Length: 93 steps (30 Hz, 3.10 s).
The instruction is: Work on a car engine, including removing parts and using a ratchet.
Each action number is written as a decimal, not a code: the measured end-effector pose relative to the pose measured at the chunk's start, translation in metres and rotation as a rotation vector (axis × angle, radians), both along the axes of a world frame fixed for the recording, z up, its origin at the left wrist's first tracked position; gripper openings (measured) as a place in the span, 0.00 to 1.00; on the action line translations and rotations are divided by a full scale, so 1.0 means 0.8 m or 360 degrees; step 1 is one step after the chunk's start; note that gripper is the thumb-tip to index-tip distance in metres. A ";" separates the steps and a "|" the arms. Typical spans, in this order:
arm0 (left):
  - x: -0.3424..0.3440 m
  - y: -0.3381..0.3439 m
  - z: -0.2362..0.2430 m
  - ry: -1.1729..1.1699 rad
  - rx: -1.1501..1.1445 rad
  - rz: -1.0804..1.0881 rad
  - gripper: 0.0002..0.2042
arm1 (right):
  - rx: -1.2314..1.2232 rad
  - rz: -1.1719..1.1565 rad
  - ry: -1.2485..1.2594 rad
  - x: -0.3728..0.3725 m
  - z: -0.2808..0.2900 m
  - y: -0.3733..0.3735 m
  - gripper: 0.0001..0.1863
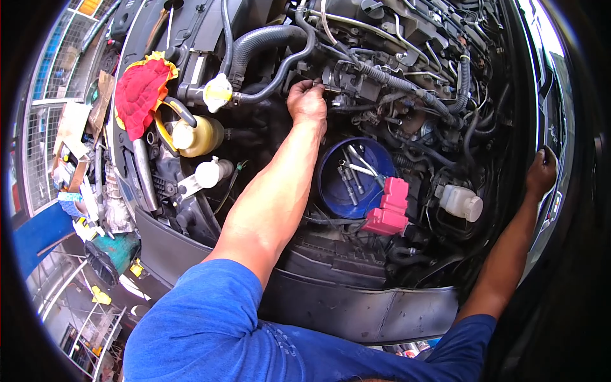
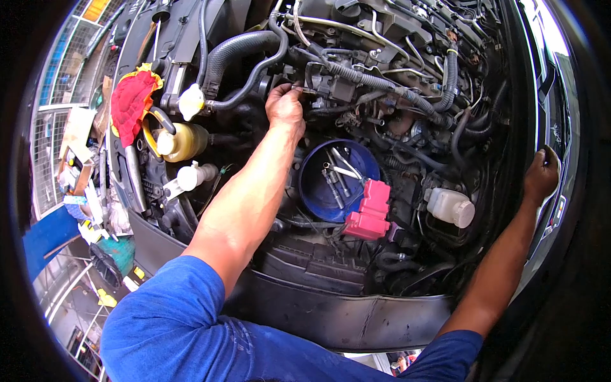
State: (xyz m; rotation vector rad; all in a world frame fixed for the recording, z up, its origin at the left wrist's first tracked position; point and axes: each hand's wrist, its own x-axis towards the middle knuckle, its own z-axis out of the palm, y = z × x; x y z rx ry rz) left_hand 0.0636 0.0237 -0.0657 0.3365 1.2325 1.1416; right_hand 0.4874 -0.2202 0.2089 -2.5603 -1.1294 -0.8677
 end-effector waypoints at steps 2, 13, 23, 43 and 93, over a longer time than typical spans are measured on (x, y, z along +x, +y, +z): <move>0.000 -0.001 -0.001 -0.0019 0.0063 -0.0015 0.11 | -0.0010 0.0003 -0.0027 -0.001 0.000 0.000 0.15; 0.000 -0.002 -0.005 -0.0014 -0.0012 -0.0010 0.11 | 0.0009 -0.0071 0.0046 -0.006 0.002 0.002 0.15; 0.000 -0.006 -0.008 -0.0203 0.0141 0.0010 0.11 | -0.0002 -0.0112 0.0084 -0.010 0.003 0.004 0.16; 0.003 -0.011 0.000 0.0418 0.0113 -0.0341 0.22 | 0.0003 -0.0099 0.0098 -0.005 0.002 0.003 0.16; -0.009 0.136 -0.228 0.0751 0.1103 -0.1241 0.21 | 0.0220 0.0032 -0.0068 -0.048 0.004 0.013 0.12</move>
